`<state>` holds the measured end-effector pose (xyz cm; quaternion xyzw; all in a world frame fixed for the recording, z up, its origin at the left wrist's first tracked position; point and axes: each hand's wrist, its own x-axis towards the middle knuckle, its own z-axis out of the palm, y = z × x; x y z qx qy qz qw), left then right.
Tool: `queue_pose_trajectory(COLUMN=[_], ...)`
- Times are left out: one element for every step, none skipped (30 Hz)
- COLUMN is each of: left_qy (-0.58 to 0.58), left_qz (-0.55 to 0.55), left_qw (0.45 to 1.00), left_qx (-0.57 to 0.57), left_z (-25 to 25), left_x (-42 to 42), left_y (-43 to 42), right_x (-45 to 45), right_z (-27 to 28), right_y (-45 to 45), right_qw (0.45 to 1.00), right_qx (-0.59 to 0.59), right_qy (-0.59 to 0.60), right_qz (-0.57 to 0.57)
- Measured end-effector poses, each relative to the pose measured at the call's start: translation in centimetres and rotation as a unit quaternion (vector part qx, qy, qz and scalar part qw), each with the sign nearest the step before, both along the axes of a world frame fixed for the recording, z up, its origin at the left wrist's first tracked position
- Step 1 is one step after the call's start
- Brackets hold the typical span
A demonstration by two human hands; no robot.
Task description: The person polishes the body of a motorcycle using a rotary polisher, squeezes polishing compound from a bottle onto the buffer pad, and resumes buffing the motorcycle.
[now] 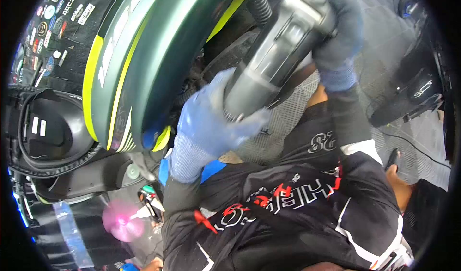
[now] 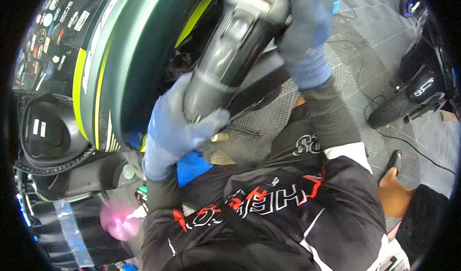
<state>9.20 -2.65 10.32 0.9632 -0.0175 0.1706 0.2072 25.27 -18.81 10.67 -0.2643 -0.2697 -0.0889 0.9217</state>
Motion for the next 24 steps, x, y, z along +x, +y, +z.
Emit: queue_pose_trajectory(left_qy=[0.060,0.116,0.113,0.094,0.069,0.064,0.057,0.067,0.084,0.081,0.086,0.132,0.097,0.080,0.102,0.122,0.143,0.127,0.117,0.110,0.106,0.105,0.109,0.108], left_qz=[0.016,0.029,0.019,0.022,0.010,0.012,0.004,-0.006,0.016,0.031,0.029,0.057,0.045,0.043,0.040,0.036,0.028,0.020,0.023,0.031,0.042,0.054,0.065,0.067], left_qw=[0.997,0.988,0.988,0.994,0.997,0.997,0.998,0.996,0.995,0.996,0.995,0.990,0.993,0.995,0.994,0.991,0.985,0.988,0.991,0.993,0.993,0.993,0.991,0.991], left_qx=[-0.050,-0.102,-0.100,-0.061,-0.028,-0.031,-0.040,-0.055,-0.058,-0.007,-0.047,-0.012,0.051,0.037,-0.012,-0.050,-0.091,-0.091,-0.062,-0.033,-0.007,0.019,0.045,0.042], left_z=[1.2,1.9,1.6,0.8,0.2,-0.3,-1.3,-1.6,-2.0,-3.1,-3.7,-2.3,-3.7,-4.7,-5.3,-5.0,-5.5,-5.7,-5.9,-6.0,-6.2,-6.4,-6.2,-6.0], left_x=[0.8,1.3,1.0,0.2,-0.5,-1.6,-2.9,-4.0,-5.2,-6.7,-7.9,-9.3,-10.6,-11.9,-12.9,-13.2,-13.7,-14.3,-15.0,-16.0,-17.0,-17.8,-18.3,-18.4], left_y=[-0.7,-1.2,-1.1,-0.7,-0.5,-0.3,0.5,1.3,1.6,3.6,4.4,4.0,5.2,6.0,6.7,5.9,6.4,6.8,7.1,7.2,7.1,7.0,6.6,6.3], right_x=[1.3,3.0,5.0,6.4,4.9,3.6,1.1,-0.9,-2.3,-3.9,-4.7,-5.7,-6.5,-7.3,-9.1,-9.4,-9.8,-10.6,-11.2,-12.1,-12.8,-13.3,-13.8,-14.0], right_z=[0.1,-1.4,-4.3,-6.7,-7.7,-8.0,-7.2,-6.2,-6.2,-6.3,-6.4,-7.1,-7.9,-8.3,-8.4,-8.7,-9.8,-10.4,-11.1,-11.2,-11.4,-11.6,-11.4,-11.3], right_y=[0.6,0.2,-1.3,-2.7,-1.9,-1.7,-0.8,0.7,1.6,2.8,2.8,3.3,4.2,4.6,5.0,4.2,4.7,5.1,5.5,5.7,5.9,6.0,5.9,5.9], right_qw=[0.993,0.993,0.929,0.788,0.767,0.801,0.928,0.989,0.998,0.998,0.984,0.982,0.981,0.970,0.986,0.982,0.974,0.973,0.972,0.970,0.970,0.973,0.975,0.974], right_qx=[-0.026,-0.021,-0.196,-0.360,-0.357,-0.338,-0.244,-0.124,-0.056,-0.033,-0.146,-0.171,-0.174,-0.205,-0.165,-0.188,-0.216,-0.216,-0.218,-0.226,-0.235,-0.225,-0.216,-0.219], right_qy=[-0.021,-0.018,-0.111,-0.195,-0.211,-0.203,-0.113,-0.025,0.000,0.012,-0.035,-0.033,-0.043,-0.063,0.015,-0.011,-0.037,-0.047,-0.058,-0.057,-0.048,-0.048,-0.044,-0.046], right_qz=[-0.112,-0.115,-0.294,-0.460,-0.489,-0.450,-0.257,-0.072,0.010,0.049,-0.095,-0.068,-0.079,-0.111,0.015,-0.023,-0.063,-0.064,-0.063,-0.063,-0.043,-0.033,-0.022,-0.020])
